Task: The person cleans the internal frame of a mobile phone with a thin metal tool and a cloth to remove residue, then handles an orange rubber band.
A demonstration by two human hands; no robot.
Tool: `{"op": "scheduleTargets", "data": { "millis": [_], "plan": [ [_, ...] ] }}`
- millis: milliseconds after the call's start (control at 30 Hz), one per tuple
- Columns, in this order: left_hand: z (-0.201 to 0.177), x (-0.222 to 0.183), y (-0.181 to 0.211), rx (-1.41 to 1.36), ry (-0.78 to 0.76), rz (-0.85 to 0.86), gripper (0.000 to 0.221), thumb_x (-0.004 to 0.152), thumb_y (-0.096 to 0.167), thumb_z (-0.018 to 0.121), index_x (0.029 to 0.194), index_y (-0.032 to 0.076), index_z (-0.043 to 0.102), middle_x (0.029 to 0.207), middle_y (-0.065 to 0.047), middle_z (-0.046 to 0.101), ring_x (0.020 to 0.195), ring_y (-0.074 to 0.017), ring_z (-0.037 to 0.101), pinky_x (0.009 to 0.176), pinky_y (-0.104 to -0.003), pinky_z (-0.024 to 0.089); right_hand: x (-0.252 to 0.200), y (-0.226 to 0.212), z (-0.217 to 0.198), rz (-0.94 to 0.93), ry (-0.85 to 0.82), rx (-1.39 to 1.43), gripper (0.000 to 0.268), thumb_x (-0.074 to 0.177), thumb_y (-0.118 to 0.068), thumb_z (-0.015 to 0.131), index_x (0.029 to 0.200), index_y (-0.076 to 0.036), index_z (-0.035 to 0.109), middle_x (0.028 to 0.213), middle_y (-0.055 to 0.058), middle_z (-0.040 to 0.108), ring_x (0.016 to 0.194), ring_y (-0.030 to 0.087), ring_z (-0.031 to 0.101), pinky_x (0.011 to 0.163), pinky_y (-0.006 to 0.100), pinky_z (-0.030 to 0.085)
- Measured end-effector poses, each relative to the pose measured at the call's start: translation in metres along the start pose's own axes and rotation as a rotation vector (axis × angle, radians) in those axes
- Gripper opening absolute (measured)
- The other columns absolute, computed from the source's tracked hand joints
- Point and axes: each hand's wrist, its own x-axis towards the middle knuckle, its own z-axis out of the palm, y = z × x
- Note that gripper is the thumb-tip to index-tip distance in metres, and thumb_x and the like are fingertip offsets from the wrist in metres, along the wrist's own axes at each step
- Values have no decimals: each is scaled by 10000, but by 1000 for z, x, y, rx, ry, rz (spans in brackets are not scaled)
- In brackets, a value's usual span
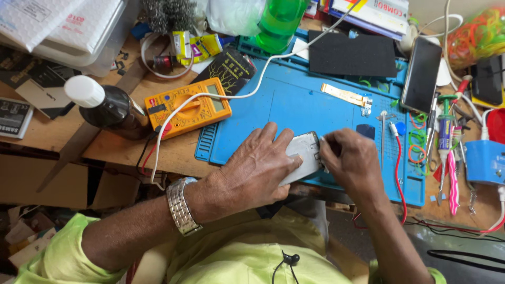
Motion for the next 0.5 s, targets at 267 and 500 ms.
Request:
{"op": "scheduleTargets", "data": {
  "millis": [267,500],
  "plan": [
    [3,-1,0,5,-5,1,375,631,253,828,933,48,744,1015,-168,527,984,-353,504,812,-476,473,-5,1,1,24,3,-9,197,917,-177,729,959,13,760,834,195,737,688,274,736,639,388,569],
    [4,-3,-4,18,-30,-7,354,649,261,834,920,52,743,1019,-160,526,1005,-354,506,806,-471,473,3,-6,5,-34,22,-26,195,914,-164,734,919,31,739,827,209,727,703,299,727,648,403,560]
  ]
}}
